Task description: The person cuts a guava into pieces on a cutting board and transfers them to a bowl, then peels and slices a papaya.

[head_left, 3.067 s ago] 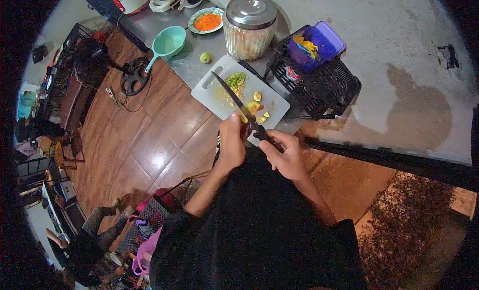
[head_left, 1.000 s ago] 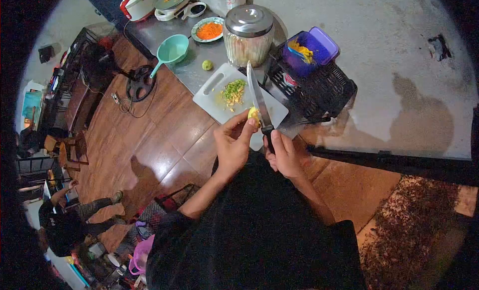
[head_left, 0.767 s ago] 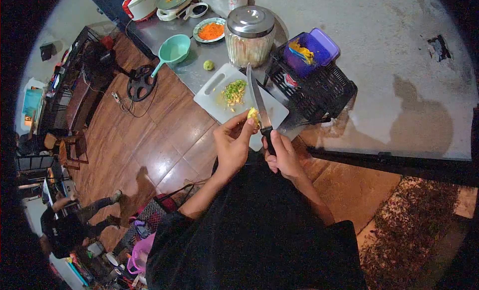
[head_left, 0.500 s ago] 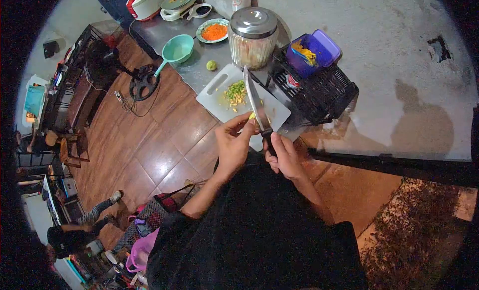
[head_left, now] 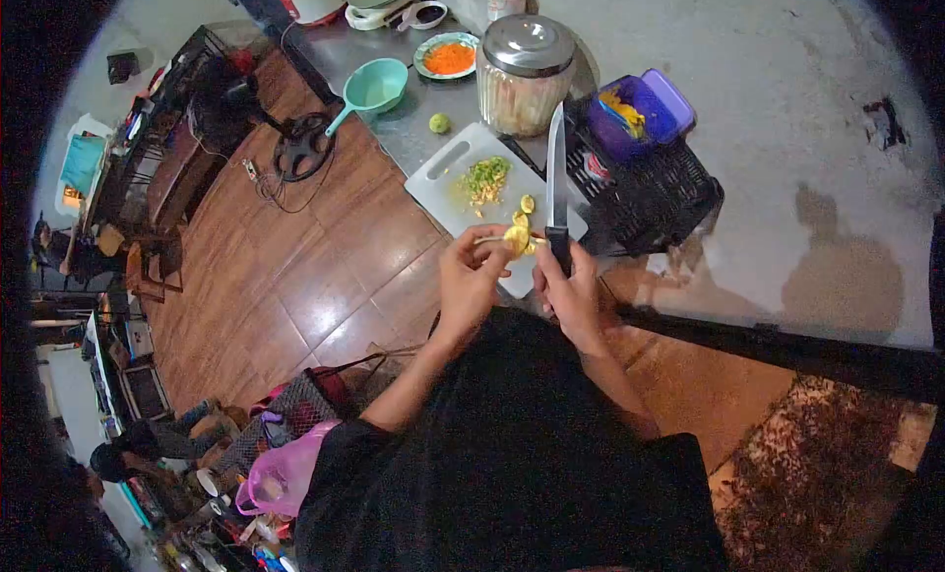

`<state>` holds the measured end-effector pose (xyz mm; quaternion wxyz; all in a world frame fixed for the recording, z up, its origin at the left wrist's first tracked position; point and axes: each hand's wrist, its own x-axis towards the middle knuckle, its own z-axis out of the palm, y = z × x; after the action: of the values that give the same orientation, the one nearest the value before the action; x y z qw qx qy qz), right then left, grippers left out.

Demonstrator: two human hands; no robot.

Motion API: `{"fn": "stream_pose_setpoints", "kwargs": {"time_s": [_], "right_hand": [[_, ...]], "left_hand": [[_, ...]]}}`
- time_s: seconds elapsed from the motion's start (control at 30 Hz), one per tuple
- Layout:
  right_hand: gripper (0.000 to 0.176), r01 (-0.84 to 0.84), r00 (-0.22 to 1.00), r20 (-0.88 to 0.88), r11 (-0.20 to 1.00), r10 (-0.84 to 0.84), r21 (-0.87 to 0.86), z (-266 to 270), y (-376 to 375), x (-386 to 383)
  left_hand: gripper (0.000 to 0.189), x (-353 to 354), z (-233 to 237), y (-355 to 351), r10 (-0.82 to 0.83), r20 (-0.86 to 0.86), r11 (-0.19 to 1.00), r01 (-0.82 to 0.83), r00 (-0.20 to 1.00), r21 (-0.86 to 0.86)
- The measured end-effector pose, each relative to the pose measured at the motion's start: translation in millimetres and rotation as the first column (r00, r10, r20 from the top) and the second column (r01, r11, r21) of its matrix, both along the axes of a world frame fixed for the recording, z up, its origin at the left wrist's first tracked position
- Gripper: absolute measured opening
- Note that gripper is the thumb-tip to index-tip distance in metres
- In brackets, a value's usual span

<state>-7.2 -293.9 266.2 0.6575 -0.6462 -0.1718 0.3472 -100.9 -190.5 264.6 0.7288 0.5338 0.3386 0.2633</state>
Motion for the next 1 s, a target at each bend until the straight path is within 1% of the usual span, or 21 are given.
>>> {"fn": "stream_pose_setpoints", "kwargs": {"time_s": [0.07,0.17,0.2,0.23,0.3,0.33,0.37,0.4,0.43,0.5,0.53,0.57,0.6,0.63,0.67,0.73,0.77,0.83,0.9,0.97,1.0], "right_hand": [[0.019,-0.015,1.0,-0.002,1.0,0.016,0.007,-14,4,-1],[0.014,-0.026,1.0,-0.003,1.0,0.026,-0.01,-35,9,-3],[0.013,-0.002,1.0,-0.031,1.0,0.001,-0.019,-40,9,-4],[0.012,0.025,0.998,-0.058,0.999,-0.027,-0.031,-44,9,-6],[0.012,0.052,0.992,-0.11,0.997,-0.059,-0.061,-53,12,-7],[0.016,0.081,0.984,-0.152,0.994,-0.092,-0.074,-56,15,-6],[0.019,0.109,0.974,-0.191,0.99,-0.124,-0.088,-60,18,-6],[0.019,0.107,0.973,-0.194,0.989,-0.125,-0.101,-67,22,-4],[0.02,0.103,0.974,-0.187,0.987,-0.124,-0.12,-73,27,-1],[0.021,0.102,0.976,-0.176,0.982,-0.129,-0.157,-79,39,6],[0.022,0.116,0.974,-0.167,0.973,-0.15,-0.197,-79,49,8],[0.022,0.13,0.973,-0.156,0.962,-0.171,-0.238,-80,58,12],[0.024,0.125,0.973,-0.162,0.968,-0.162,-0.218,-99,62,18],[0.024,0.122,0.974,-0.157,0.962,-0.163,-0.243,-106,72,24],[0.025,0.136,0.975,-0.14,0.959,-0.175,-0.251,-116,81,29],[0.027,0.135,0.976,-0.124,0.945,-0.178,-0.298,-128,96,34],[0.028,0.149,0.974,-0.123,0.946,-0.19,-0.288,-133,107,38],[0.028,0.162,0.97,-0.129,0.941,-0.208,-0.299,-144,123,46],[0.028,0.169,0.978,-0.065,0.937,-0.197,-0.305,-154,129,51],[0.028,0.188,0.968,-0.098,0.928,-0.23,-0.321,-169,127,56],[0.025,0.246,0.967,0.015,0.92,-0.253,-0.304,-188,125,58]], "left_hand": [[0.021,0,-17,1,-0.022,-0.017,0.999,0.023,1.0,0.028],[0.022,0,-25,0,-0.039,-0.028,0.999,0.039,0.999,0.013],[0.022,-3,-30,2,-0.075,-0.119,0.996,0.07,0.99,-0.049],[0.022,-3,-35,2,-0.076,-0.132,0.996,0.068,0.988,-0.064],[0.022,1,-45,3,-0.047,-0.12,0.985,0.066,0.992,0.161],[0.022,3,-48,6,-0.048,-0.126,0.987,0.066,0.991,0.148],[0.021,5,-52,9,-0.064,-0.084,0.993,0.072,0.994,0.098],[0.02,7,-56,14,-0.078,-0.041,0.996,0.08,0.996,0.047],[0.02,8,-61,22,-0.077,-0.043,0.996,0.079,0.996,0.034],[0.022,14,-77,39,-0.131,-0.213,0.975,0.164,0.968,0.149],[0.021,21,-86,47,-0.086,-0.193,0.973,0.124,0.977,0.193],[0.021,26,-95,54,-0.091,-0.187,0.977,0.124,0.978,0.173],[0.019,32,-97,64,-0.056,-0.232,0.946,0.126,0.971,0.3],[0.018,37,-102,74,-0.015,-0.274,0.899,0.133,0.962,0.418],[0.019,42,-123,82,-0.002,-0.283,0.868,0.142,0.959,0.475],[0.018,50,-141,97,-0.015,-0.29,0.903,0.137,0.957,0.407],[0.018,57,-148,106,-0.02,-0.288,0.915,0.133,0.957,0.381],[0.019,66,-152,117,-0.003,-0.312,0.939,0.11,0.95,0.326],[0.02,70,-166,122,-0.003,-0.347,0.955,0.106,0.938,0.276],[0.023,77,-184,127,0.061,-0.39,0.927,0.092,0.919,0.363],[0.025,80,-187,129,0.098,-0.461,0.915,0.102,0.882,0.39]]}}
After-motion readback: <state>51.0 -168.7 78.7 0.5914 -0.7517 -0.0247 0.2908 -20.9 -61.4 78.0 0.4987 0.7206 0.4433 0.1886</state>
